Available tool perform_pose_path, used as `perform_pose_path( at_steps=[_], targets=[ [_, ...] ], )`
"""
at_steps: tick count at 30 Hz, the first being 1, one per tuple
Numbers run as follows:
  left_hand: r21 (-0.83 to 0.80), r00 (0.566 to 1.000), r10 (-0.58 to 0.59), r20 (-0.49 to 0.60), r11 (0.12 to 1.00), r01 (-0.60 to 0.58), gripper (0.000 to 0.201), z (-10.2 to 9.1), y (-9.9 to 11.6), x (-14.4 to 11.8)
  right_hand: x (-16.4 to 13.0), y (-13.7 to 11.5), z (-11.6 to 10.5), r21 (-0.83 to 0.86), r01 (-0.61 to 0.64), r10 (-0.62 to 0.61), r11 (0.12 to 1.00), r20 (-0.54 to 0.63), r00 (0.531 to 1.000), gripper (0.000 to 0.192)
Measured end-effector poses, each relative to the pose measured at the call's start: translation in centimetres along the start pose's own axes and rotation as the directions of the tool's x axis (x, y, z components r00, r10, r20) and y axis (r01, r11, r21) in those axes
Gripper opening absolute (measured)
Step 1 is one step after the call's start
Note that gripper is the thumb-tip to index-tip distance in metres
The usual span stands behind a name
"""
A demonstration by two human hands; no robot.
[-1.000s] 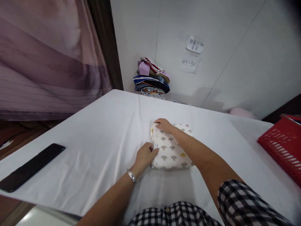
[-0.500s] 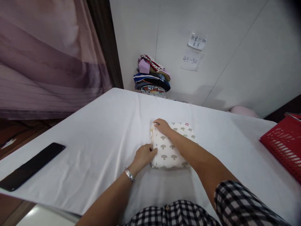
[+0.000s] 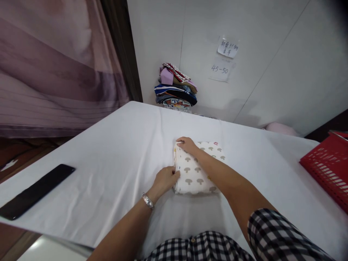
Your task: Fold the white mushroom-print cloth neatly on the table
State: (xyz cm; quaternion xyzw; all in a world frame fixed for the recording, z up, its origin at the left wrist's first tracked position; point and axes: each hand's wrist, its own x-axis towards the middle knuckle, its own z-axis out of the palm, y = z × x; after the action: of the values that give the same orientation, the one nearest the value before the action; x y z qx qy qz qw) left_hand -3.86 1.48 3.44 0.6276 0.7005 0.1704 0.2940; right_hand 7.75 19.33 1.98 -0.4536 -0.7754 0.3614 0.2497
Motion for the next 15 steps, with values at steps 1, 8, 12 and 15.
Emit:
perform_pose_path(
  at_steps=[1, 8, 12, 15],
  targets=[
    [0.003, 1.0, -0.001, 0.0, 1.0, 0.001, 0.026, -0.1, 0.0, 0.0, 0.0, 0.0, 0.2, -0.041, 0.018, -0.018, 0.999, -0.008, 1.0, 0.022],
    [0.033, 0.999, -0.026, 0.03, 0.999, 0.025, 0.025, -0.3, 0.3, -0.2, -1.0, -0.2, -0.4, -0.338, 0.238, -0.267, 0.91, -0.041, 0.963, 0.024],
    [0.055, 1.0, -0.007, 0.011, 0.998, 0.006, 0.025, 0.0, 0.2, -0.1, -3.1, -0.7, -1.3, -0.346, 0.358, -0.386, 0.867, -0.014, 0.922, 0.023],
    [0.06, 1.0, -0.008, 0.002, 0.998, 0.008, 0.024, 0.1, 0.2, -0.1, -4.7, -1.2, -1.8, -0.347, 0.407, -0.398, 0.845, 0.101, 0.912, 0.024]
  ],
)
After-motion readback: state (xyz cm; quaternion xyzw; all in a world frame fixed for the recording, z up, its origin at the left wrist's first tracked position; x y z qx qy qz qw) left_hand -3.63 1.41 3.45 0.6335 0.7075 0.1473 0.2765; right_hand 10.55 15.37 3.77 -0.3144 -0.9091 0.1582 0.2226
